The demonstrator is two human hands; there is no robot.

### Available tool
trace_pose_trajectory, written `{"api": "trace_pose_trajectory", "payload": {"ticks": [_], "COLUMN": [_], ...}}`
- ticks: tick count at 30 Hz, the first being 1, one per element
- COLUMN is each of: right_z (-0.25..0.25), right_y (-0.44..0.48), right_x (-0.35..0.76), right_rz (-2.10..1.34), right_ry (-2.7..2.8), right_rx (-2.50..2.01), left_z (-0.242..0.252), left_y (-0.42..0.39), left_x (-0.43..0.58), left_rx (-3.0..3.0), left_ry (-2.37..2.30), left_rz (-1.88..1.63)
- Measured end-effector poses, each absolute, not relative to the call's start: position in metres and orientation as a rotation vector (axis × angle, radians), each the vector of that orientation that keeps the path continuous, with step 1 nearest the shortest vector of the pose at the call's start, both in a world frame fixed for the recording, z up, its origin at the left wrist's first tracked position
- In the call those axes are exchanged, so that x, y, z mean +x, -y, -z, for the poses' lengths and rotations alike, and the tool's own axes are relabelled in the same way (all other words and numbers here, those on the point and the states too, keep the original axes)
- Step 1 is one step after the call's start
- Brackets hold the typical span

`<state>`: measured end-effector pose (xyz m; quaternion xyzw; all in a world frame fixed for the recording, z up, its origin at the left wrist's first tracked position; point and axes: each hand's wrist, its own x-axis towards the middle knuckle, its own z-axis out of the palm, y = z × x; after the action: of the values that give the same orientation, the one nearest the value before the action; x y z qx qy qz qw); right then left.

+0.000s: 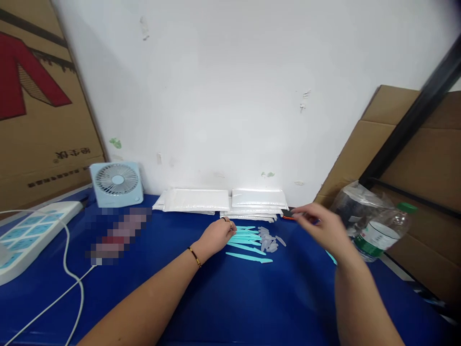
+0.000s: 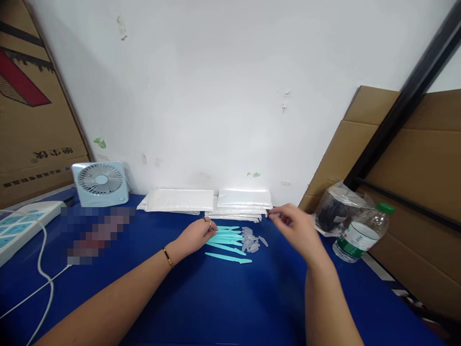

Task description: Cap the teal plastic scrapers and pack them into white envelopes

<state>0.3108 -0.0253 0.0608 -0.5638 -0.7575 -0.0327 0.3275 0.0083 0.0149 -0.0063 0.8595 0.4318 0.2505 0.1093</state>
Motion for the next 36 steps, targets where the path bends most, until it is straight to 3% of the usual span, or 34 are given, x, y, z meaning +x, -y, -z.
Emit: {"api": "trace_pose_trajectory", "payload": {"ticks": [5, 17, 23, 30, 36], "right_z": [-0.004, 0.017, 0.020, 0.010, 0.010], "right_y": [-0.007, -0.017, -0.019, -0.011, -0.006], "right_x": [0.307, 0.299, 0.309, 0.288, 0.264], "right_rz": [-0.269, 0.072, -0.098, -0.732, -0.895], "right_ry": [2.175, 2.159, 2.103, 1.758, 1.589], "right_rx": [-1.870, -1.965, -1.761, -1.263, -1.184], "left_z": [0.016, 0.021, 0.021, 0.014, 0.022], "left_y": [-0.023, -0.002, 0.016, -0.012, -0.016], "left_x": [0.010, 0.021, 0.019, 0.013, 0.008], "left_rx": [2.428, 2.436, 2.431, 2.268, 2.242], "left_ry": [-1.276, -1.201, -1.116, -1.264, -1.234], "left_rz": [-0.823, -0.463, -0.522, -0.801, -0.796]}}
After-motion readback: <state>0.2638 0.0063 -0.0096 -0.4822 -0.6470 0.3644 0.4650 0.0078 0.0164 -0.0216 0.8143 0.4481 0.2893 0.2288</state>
